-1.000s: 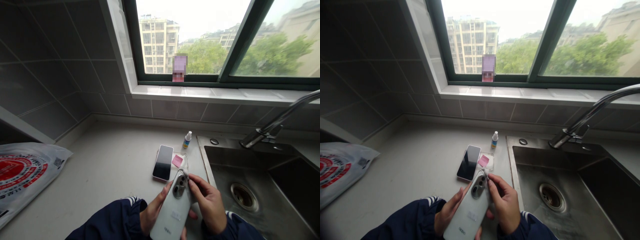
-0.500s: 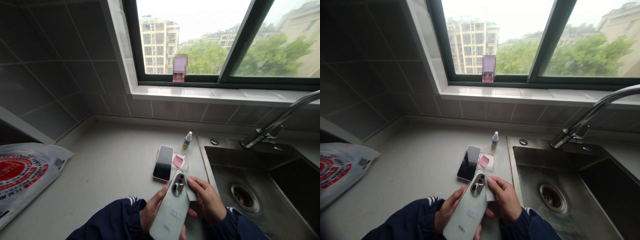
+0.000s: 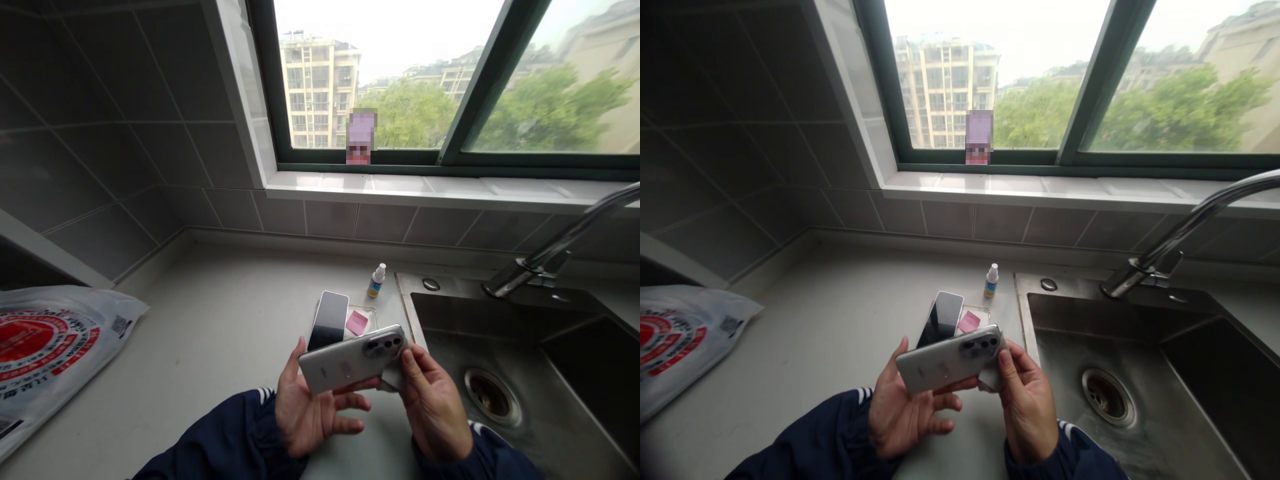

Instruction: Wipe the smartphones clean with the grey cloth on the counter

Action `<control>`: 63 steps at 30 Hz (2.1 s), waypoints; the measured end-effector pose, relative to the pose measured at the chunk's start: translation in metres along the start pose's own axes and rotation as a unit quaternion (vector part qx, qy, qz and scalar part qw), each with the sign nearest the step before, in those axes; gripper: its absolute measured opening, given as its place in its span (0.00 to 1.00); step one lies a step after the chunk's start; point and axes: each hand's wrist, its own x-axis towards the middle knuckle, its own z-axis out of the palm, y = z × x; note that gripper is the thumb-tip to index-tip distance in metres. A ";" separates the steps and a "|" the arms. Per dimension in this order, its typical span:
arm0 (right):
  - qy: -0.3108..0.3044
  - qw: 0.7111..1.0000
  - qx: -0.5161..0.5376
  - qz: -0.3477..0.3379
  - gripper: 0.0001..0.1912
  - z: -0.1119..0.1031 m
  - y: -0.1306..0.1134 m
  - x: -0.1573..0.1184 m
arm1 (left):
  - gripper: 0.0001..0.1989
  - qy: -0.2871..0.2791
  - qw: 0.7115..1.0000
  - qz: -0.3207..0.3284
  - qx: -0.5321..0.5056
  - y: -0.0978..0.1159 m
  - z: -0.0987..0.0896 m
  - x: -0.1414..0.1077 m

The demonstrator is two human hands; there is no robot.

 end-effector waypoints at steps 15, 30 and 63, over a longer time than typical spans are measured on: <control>-0.040 0.993 -0.104 -0.037 0.22 -0.019 0.005 0.011 | 0.52 0.007 0.999 0.037 0.009 0.001 -0.009 0.001; -0.094 0.953 -0.215 -0.192 0.08 -0.005 -0.002 -0.018 | 0.44 0.006 0.999 0.053 -0.001 0.002 -0.003 -0.003; -0.242 0.462 -0.708 -0.476 0.38 -0.001 0.028 -0.025 | 0.41 -0.002 0.999 0.040 -0.014 0.002 0.019 0.005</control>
